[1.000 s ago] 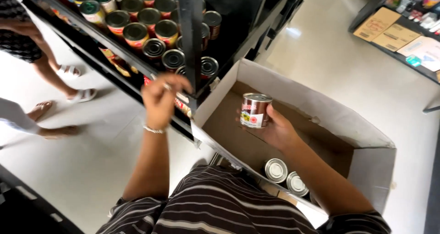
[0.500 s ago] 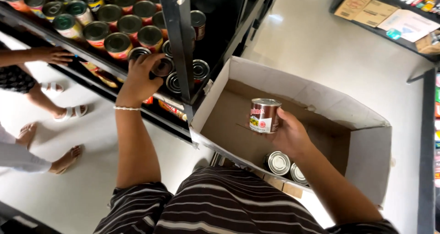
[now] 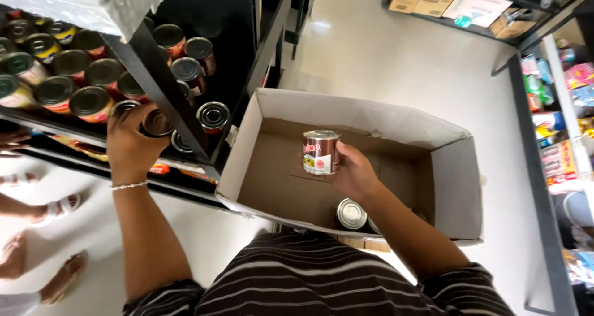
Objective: Restocking canned food items onto grocery store shelves from a cardboard box.
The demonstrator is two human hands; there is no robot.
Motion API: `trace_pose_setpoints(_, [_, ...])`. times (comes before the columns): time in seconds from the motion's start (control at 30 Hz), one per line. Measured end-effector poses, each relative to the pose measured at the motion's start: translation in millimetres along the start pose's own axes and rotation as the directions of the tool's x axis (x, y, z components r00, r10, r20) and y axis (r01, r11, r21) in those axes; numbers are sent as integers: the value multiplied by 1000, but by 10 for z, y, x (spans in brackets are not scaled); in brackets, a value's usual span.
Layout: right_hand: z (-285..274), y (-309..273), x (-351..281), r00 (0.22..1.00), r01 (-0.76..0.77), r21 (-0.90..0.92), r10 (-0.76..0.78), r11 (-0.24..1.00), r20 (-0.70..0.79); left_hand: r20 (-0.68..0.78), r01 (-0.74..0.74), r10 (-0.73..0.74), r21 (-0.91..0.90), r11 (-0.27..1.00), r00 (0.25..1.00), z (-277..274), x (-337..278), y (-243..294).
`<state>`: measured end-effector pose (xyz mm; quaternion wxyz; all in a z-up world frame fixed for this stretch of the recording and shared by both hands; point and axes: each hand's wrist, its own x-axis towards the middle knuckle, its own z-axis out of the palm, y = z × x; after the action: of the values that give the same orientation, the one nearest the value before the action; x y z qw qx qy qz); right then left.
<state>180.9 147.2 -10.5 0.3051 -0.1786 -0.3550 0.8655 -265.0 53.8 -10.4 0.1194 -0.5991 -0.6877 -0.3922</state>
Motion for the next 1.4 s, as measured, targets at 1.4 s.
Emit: trace_pose_setpoints(1.4, [77,-45,-451,998,68,38,-68,997,-12,773,597,67,-429,-678,631,772,-992,1847])
